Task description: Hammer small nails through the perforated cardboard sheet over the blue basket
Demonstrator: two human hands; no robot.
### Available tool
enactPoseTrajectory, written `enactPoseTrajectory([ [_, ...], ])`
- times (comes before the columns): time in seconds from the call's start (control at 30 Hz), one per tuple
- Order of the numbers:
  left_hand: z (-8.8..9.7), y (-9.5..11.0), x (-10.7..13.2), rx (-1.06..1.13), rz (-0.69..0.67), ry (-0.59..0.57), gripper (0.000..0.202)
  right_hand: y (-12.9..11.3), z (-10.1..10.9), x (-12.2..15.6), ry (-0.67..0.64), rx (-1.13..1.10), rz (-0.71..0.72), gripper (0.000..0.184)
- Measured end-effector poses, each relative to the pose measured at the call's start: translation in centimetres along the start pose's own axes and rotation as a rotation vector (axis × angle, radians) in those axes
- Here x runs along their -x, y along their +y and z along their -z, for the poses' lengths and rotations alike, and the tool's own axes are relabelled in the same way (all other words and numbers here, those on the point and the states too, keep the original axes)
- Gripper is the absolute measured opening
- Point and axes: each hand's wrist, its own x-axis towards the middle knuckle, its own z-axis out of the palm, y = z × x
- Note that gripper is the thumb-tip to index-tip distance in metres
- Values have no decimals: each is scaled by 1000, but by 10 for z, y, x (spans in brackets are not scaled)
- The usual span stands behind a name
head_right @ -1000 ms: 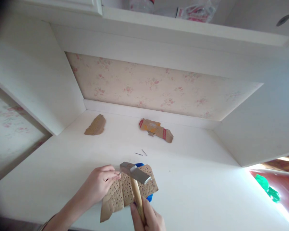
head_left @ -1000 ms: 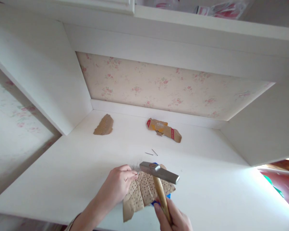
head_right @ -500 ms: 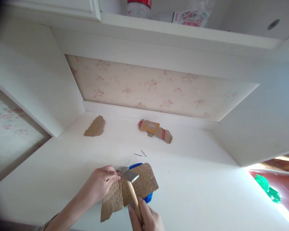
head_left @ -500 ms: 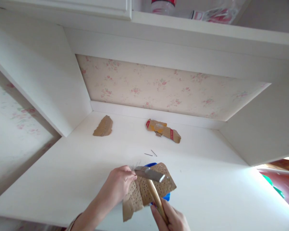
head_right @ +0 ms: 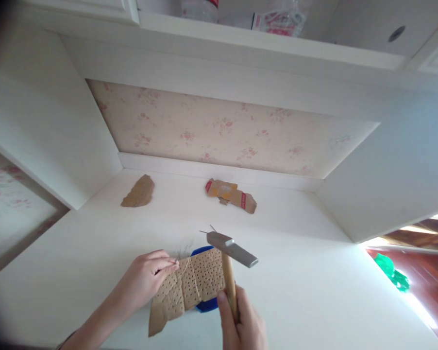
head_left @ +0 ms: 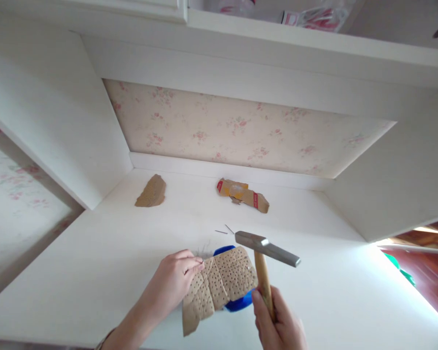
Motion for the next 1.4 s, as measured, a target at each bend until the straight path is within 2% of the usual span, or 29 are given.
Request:
enactPoseTrajectory([
  [0.17,6,6,2,34,-10,-29,26,5,11,-19,110,-52,-154,50],
  [0.37,10,13,0,137,23,-96,25,16,10,-29,82,-79,-252,48],
  [0.63,9,18,-8,170,21,-104,22,14,4,-31,63,-127,-242,50],
  [0.77,-2,16,-13,121,3,-60,22,13,1,-32,35,-160,-228,57],
  [0.9,-13,10,-19,68,-21,-10,22,17,-1,-31,2,-149,-214,49],
  [1.03,-16,8,-21,20,-57,77,23,22,-1,-31,-15,-159,-207,46],
  [1.13,-12,17,-22,54,-84,146,23,22,-1,-31,-9,-158,-206,46],
  [1.23,-9,34,-26,169,-63,112,23,18,-1,-32,-2,-151,-210,45],
  [1.3,-11,43,-29,222,-37,97,23,15,-2,-32,2,-149,-211,45],
  [1.4,-22,46,-32,236,13,139,26,12,-1,-33,-4,-155,-205,45],
])
